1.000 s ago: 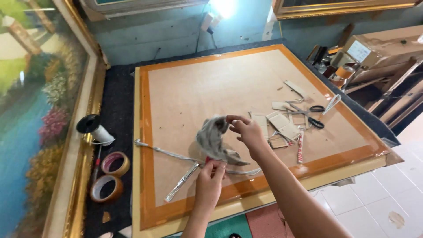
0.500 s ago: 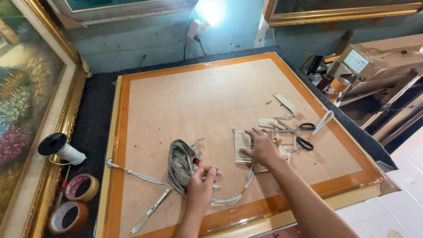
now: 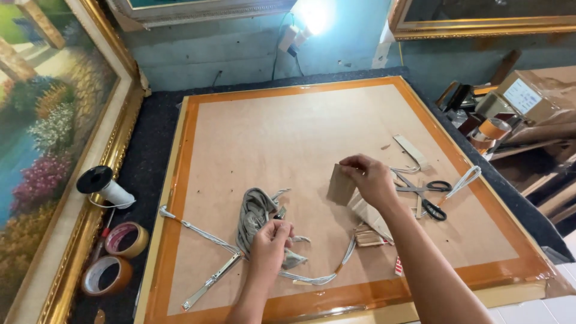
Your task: Final finishing and inspection of a framed jersey, including trimming excess backing material and cleaning the glass surface.
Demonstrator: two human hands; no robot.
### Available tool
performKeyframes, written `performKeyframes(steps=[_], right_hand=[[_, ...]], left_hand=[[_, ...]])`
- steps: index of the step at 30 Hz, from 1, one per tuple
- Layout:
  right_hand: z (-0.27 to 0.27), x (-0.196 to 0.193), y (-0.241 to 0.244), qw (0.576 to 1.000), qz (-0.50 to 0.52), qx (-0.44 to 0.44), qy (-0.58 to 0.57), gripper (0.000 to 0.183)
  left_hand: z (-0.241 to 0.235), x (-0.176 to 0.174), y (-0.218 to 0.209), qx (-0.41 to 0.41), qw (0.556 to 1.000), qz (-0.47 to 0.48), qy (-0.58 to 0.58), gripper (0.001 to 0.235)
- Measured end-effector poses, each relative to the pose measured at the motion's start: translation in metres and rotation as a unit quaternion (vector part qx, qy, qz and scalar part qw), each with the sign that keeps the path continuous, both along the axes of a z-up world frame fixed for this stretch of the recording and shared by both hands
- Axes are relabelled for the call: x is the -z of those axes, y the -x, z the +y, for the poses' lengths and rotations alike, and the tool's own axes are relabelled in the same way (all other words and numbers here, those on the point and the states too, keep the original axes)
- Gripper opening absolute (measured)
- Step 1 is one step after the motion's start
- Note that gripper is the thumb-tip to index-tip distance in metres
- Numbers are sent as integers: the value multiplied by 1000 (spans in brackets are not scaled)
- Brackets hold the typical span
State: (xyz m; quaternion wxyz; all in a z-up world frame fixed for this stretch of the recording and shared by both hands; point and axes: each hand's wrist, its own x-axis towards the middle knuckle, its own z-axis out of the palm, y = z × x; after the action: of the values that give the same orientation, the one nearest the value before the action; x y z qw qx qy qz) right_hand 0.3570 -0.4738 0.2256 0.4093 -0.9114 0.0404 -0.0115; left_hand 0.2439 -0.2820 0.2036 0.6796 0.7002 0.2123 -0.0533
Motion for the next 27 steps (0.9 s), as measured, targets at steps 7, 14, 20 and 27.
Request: performKeyframes(steps=[7, 14, 20, 27], right_hand=[[36, 19, 50, 903, -256, -186, -291, 15], [107, 35, 125, 876, -189, -292, -335, 29], [177, 34, 186, 833, 173, -100, -517, 49], [242, 68, 247, 835, 370, -157, -376, 17]], left_hand=[[17, -16, 17, 12, 974, 40, 225, 66], [65, -36, 51, -181, 959, -3, 220, 24], [137, 4, 106, -167, 965, -81, 183, 27], [195, 38, 174, -203, 965, -16, 165, 25]])
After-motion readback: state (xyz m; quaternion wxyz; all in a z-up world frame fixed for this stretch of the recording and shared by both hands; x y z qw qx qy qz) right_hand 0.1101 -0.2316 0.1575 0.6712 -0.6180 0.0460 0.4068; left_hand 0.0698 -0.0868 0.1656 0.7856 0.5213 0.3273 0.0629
